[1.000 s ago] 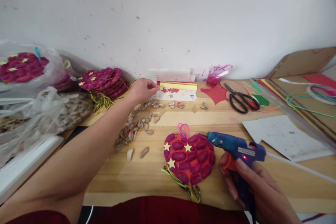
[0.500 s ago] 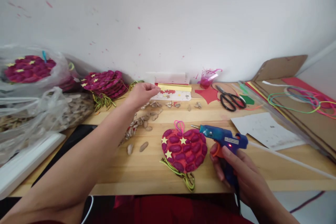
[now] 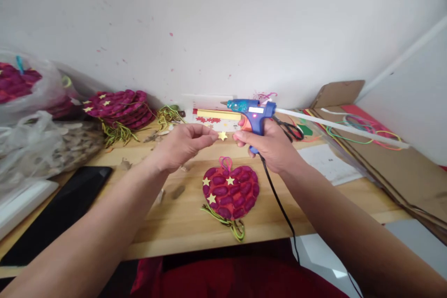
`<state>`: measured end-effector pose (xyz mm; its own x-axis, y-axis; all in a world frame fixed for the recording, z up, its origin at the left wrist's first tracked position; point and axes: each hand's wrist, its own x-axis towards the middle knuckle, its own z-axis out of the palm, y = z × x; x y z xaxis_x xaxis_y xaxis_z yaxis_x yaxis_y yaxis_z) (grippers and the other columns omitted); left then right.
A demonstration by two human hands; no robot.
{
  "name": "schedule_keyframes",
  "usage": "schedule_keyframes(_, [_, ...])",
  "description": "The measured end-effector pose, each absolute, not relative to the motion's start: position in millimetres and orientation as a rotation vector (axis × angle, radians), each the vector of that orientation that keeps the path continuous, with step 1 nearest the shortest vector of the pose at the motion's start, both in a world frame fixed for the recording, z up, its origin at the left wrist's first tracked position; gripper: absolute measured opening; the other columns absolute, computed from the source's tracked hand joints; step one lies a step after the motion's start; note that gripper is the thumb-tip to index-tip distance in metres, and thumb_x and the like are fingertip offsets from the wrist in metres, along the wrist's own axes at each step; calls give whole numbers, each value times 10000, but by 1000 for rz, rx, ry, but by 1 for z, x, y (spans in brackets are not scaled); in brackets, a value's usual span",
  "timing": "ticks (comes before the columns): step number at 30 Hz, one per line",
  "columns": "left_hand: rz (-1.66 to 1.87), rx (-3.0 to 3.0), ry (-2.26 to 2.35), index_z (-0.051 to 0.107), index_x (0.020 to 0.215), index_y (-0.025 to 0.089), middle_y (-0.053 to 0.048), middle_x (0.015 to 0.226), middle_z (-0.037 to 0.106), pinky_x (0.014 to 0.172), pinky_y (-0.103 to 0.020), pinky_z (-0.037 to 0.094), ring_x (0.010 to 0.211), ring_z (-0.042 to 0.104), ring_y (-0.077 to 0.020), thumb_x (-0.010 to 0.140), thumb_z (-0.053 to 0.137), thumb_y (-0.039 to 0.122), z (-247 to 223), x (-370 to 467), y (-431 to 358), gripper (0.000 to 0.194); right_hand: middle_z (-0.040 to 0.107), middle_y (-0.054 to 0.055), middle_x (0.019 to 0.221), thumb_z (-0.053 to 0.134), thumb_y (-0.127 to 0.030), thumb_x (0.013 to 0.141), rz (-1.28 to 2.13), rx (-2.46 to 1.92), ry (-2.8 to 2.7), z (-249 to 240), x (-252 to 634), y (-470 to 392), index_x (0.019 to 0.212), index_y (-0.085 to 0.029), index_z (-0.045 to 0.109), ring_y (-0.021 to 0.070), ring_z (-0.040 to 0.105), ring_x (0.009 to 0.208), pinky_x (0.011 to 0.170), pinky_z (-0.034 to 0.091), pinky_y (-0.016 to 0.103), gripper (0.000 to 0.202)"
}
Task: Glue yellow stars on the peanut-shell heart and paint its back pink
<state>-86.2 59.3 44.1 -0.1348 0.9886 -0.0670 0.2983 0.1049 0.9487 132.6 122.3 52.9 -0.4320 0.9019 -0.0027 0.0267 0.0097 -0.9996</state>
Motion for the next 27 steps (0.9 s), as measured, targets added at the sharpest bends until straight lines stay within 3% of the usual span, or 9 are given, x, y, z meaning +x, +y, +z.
schedule_keyframes(7, [1080,1293,1565,795,803,239,2,641,652,566,-292,398,581,503,-139,751,796,483,45,-79,48,249,703,-3,761,911,-333,655,1586,-964,-1531,49,115,109,926,-188,653,114,589,614,455,411,238,402])
schedule_keyframes(17, [1143,1212,1451,826,838,255,-22,774,756,683,-308,490,700,611,-167,708,821,430,35,-79,51,218,700,0,742,872,-348,681,1565,-968,-1500,36,110,116,890,-205,629,147,650,635,408,379,219,352])
schedule_keyframes(20, [1127,1216,1431,827,832,261,-23,785,765,664,-300,486,679,607,-162,710,823,428,31,-79,51,207,669,-19,661,839,-349,725,1546,-946,-1553,33,110,115,871,-202,633,125,607,583,425,387,221,292])
schedule_keyframes(27, [1059,1252,1501,810,804,255,2,709,723,548,-278,409,546,511,-128,777,795,454,23,-80,53,202,675,-32,700,810,-354,774,1560,-933,-1544,29,111,115,880,-201,634,99,596,581,504,448,233,256])
